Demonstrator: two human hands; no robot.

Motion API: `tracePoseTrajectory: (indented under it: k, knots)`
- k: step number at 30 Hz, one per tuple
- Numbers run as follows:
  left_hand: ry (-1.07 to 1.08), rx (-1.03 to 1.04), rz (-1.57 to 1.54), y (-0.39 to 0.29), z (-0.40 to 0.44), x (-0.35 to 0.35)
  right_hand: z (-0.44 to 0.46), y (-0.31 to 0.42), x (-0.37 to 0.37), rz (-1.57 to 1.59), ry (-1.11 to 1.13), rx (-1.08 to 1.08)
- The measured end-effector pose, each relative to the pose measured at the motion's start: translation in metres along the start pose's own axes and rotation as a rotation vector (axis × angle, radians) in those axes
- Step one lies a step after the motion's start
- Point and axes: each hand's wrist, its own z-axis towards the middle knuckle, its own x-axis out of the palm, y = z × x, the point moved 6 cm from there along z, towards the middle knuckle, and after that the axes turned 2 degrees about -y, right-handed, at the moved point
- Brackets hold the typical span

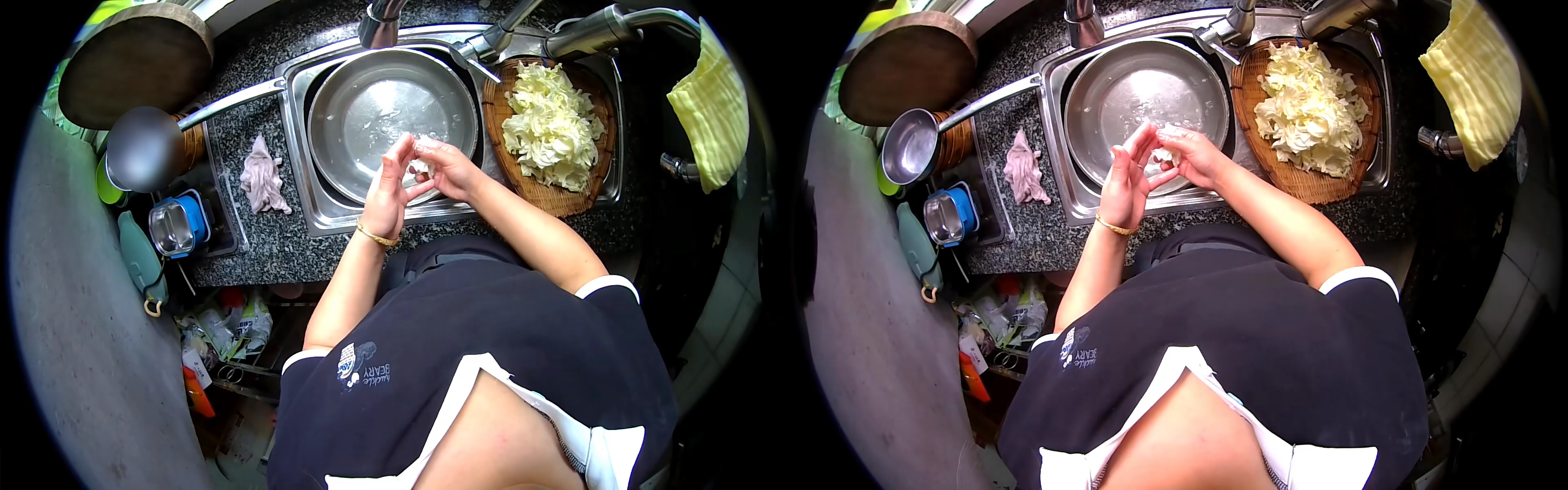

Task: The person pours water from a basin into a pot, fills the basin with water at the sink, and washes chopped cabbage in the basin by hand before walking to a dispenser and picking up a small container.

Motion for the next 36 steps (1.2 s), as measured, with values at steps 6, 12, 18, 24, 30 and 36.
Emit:
tracePoseTrajectory:
  k: [6, 12, 18, 24, 30, 36]
  knots:
    - [-0.24, 0.121, -0.025, -0.011, 0.006, -0.028, -0.02, 0.04, -0.009, -0.297, -0.326, -0.07]
    - [-0.647, 0.277, 0.125, -0.019, 0.011, -0.123, -0.13, 0.177, -0.005, -1.008, -0.703, -0.839]
    - [-0.768, 0.369, 0.606, -0.029, 0.032, -0.18, -0.188, 0.234, -0.083, -1.613, -1.064, -1.046]
    - [-0.584, 0.342, 1.425, -0.036, 0.058, -0.168, -0.176, 0.228, -0.109, -1.838, -0.874, -0.53]
    - [-0.427, 0.116, 1.879, -0.018, 0.087, -0.152, -0.202, 0.248, -0.048, -1.459, -1.011, -1.126]
    - [-0.383, 0.073, 1.951, -0.006, 0.099, -0.157, -0.199, 0.243, -0.045, -1.363, -1.002, -1.159]
